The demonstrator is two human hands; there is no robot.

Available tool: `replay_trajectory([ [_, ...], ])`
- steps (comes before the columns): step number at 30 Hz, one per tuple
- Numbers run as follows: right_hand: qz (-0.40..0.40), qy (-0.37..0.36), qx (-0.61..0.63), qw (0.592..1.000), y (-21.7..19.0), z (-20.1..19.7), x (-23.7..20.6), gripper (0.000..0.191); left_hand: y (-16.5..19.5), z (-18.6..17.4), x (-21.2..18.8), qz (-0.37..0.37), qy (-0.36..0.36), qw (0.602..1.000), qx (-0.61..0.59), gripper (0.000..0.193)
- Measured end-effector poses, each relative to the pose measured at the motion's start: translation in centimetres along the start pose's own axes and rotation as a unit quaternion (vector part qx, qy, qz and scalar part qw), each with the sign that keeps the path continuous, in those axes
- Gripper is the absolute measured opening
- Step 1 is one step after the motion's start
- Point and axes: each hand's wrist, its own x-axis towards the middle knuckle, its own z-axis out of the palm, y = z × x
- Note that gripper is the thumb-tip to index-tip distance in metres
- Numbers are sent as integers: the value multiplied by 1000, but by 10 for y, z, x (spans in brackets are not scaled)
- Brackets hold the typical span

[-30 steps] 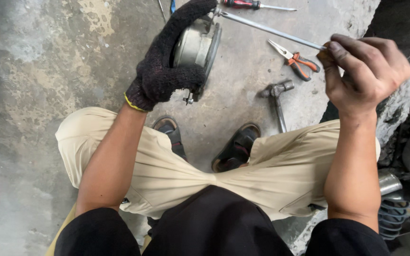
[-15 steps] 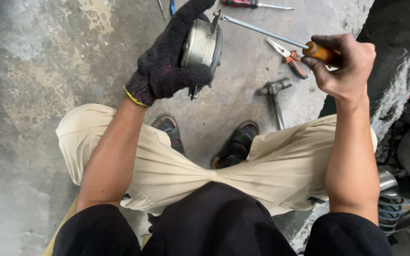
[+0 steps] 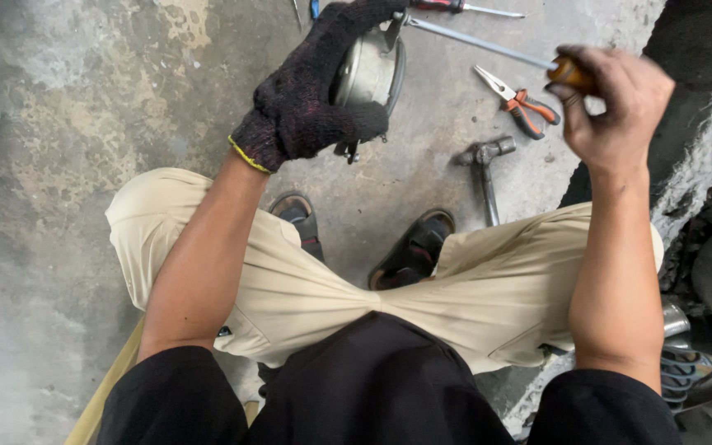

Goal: The person sits on the floor and uses a screwdriver to adjust screws on two circular mechanical components. They pick up the parts, rotate them, and tighten screws while surrounded by tools like pliers and a hammer.

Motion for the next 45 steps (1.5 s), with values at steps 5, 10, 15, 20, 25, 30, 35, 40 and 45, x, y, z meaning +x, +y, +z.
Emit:
replay_trajectory([
  [5,12,-24,-197,980,-24,1,8,22,-1,4,-4,-17,40,998,42,89],
  [10,49,-91,-111,988,-28,-6,-10,18,-2,2,-7,-45,20,998,25,88],
  [15,167,-163,138,963,-8,-3,-25,23,-3,8,-9,-24,-16,999,46,85],
  [20,343,-243,355,835,8,3,-33,36,3,8,-7,-10,-34,998,52,87],
  [25,391,-257,543,697,12,15,-40,47,17,4,-3,11,-41,999,21,90],
  [30,323,-255,445,795,17,-5,-24,43,33,1,1,44,-51,997,40,89],
  [35,312,-162,236,906,-28,-28,-6,36,40,-5,-3,14,-39,999,28,87],
  [40,76,-46,2,996,-69,-26,10,32,35,-12,-7,-6,-22,1000,-19,85],
  [45,-69,33,-244,967,-65,-29,14,25,31,-6,-15,-42,-12,994,-105,92],
])
